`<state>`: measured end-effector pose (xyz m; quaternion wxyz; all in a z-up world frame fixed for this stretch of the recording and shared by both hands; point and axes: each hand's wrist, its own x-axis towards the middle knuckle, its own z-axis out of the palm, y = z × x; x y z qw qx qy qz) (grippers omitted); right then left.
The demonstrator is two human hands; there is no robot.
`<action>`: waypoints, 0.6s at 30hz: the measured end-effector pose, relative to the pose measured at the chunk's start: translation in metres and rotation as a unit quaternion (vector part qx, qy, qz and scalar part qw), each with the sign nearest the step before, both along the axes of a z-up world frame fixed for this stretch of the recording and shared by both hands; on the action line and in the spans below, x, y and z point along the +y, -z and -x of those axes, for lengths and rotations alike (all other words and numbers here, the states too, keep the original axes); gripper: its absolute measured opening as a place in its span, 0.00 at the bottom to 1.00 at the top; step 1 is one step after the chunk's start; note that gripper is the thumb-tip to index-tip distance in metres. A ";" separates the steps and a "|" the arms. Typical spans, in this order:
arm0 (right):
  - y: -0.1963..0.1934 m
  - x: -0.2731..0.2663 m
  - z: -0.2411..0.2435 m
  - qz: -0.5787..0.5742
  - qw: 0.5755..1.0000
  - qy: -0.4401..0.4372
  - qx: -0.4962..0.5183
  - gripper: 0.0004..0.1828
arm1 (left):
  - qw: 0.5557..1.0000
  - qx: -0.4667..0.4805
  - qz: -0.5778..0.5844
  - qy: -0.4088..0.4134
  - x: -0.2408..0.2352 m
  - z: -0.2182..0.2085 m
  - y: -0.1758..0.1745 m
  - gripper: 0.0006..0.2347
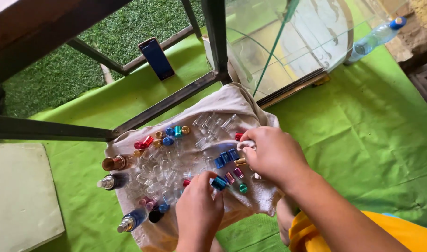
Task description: Assembling small perfume bottles by attaching sprayers and caps
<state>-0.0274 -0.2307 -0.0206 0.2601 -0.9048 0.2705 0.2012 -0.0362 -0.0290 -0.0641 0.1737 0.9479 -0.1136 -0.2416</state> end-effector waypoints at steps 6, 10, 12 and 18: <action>-0.011 0.008 -0.005 0.020 0.997 0.001 0.073 0.14 | 0.993 0.094 -0.031 -0.062 0.007 -0.016 -0.021 0.11; 0.010 0.013 -0.001 0.031 0.999 -0.024 0.022 0.14 | 0.981 0.152 -0.013 -0.116 0.010 -0.031 -0.046 0.16; 0.013 0.015 0.002 -0.038 0.994 -0.042 -0.091 0.11 | 0.943 0.217 0.104 -0.229 0.006 -0.038 -0.058 0.17; -0.013 0.029 0.002 -0.162 0.978 -0.007 -0.133 0.11 | 0.896 0.215 0.220 -0.319 0.018 -0.043 -0.036 0.18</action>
